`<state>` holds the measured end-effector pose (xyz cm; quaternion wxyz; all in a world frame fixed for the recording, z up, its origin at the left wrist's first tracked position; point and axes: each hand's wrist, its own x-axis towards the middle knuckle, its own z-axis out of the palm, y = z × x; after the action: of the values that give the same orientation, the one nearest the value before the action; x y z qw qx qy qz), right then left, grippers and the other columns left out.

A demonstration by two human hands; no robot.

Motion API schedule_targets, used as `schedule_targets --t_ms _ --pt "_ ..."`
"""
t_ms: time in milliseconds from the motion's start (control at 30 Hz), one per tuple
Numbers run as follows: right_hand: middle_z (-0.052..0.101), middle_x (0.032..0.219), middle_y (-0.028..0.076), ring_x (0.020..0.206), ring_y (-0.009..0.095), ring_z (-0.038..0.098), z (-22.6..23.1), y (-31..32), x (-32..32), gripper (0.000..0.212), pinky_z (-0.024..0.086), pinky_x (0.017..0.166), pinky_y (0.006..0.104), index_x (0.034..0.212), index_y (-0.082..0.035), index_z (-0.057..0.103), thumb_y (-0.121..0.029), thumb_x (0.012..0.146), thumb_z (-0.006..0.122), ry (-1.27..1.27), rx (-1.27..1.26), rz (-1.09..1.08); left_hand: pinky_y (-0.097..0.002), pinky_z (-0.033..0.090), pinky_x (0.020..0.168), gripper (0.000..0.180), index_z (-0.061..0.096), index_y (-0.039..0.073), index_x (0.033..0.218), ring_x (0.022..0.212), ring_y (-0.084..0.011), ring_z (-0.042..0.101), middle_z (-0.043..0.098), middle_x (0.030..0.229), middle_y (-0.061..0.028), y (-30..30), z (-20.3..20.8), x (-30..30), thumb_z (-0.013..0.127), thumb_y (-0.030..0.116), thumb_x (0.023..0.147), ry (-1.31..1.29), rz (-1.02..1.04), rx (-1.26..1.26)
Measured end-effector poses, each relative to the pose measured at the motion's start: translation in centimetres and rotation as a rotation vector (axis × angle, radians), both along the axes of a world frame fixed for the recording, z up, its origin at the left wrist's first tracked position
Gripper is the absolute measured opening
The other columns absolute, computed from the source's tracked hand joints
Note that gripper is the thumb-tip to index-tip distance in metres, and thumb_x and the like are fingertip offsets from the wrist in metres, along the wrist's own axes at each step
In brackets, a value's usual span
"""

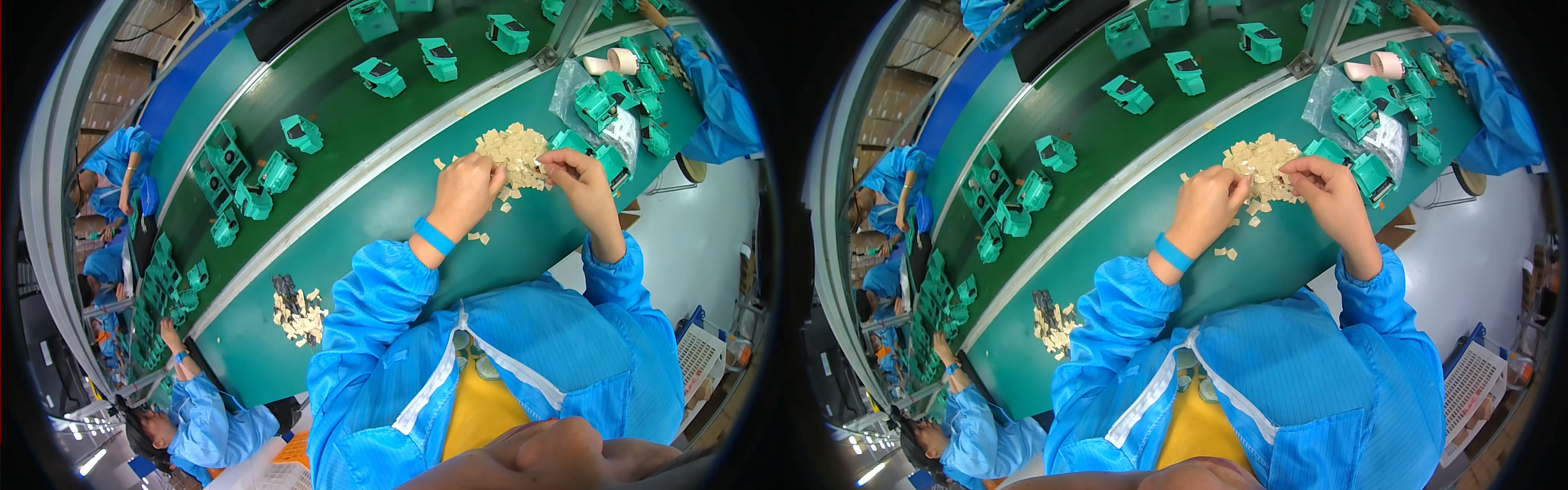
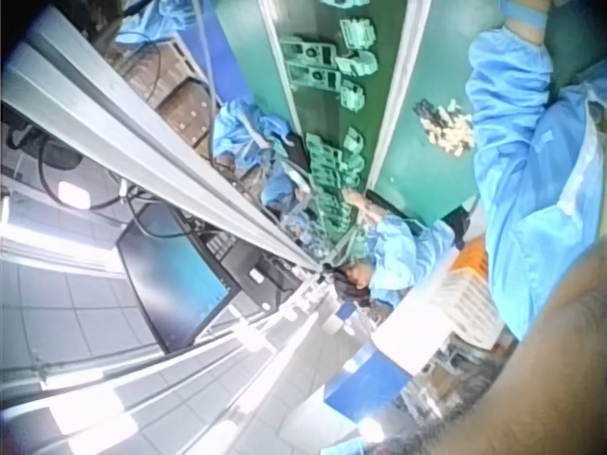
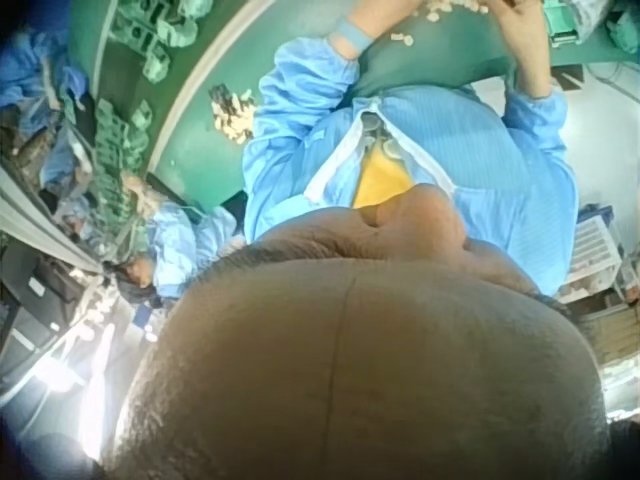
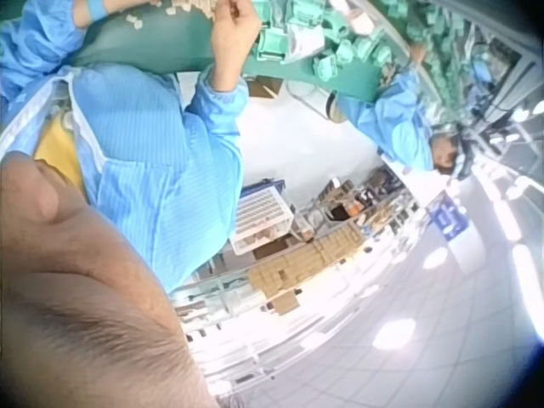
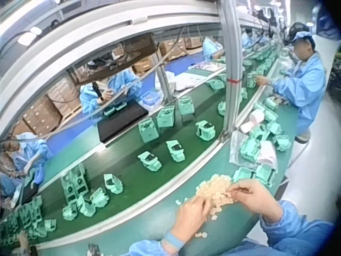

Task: The person assembles small electronic or mechanical parts by hand, attaching small white parts and small black parts to a green component housing on an industrial assembly line.

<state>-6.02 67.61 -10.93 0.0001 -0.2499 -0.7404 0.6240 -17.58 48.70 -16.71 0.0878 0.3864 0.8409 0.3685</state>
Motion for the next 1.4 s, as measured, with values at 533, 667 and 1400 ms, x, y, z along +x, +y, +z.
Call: schedule_targets --t_ms 533,667,1400 --pt "0.067 0.094 0.008 0.085 0.020 0.067 1.9 -1.4 -0.7 0.012 0.054 0.075 0.0311 0.099 0.003 0.071 0.000 0.087 0.073 0.182 0.416 0.183 -0.0354 0.053 0.076 0.017 0.074 0.002 0.102 0.089 -0.0232 0.067 0.073 0.097 -0.0103 0.7 2.8 0.2 0.073 0.017 0.092 -0.590 -0.140 0.287" --pt "0.067 0.088 0.013 0.083 0.029 0.067 1.9 -1.1 -0.9 0.008 0.054 0.073 0.0368 0.091 0.001 0.074 -0.003 0.084 0.073 0.214 0.523 0.200 -0.0355 0.053 0.073 0.016 0.075 0.002 0.099 0.087 -0.0231 0.068 0.073 0.092 -0.0100 1.0 2.6 0.4 0.074 0.016 0.092 -0.514 -0.143 0.312" --pt "0.066 0.085 0.016 0.078 0.032 0.066 2.4 -0.3 -2.0 0.011 0.053 0.071 0.0397 0.089 0.006 0.071 -0.001 0.081 0.070 0.201 0.532 0.340 -0.0310 0.053 0.068 0.018 0.076 0.000 0.102 0.081 -0.0187 0.069 0.074 0.093 -0.0112 1.0 2.7 -0.1 0.074 0.014 0.091 -0.579 -0.133 0.308"
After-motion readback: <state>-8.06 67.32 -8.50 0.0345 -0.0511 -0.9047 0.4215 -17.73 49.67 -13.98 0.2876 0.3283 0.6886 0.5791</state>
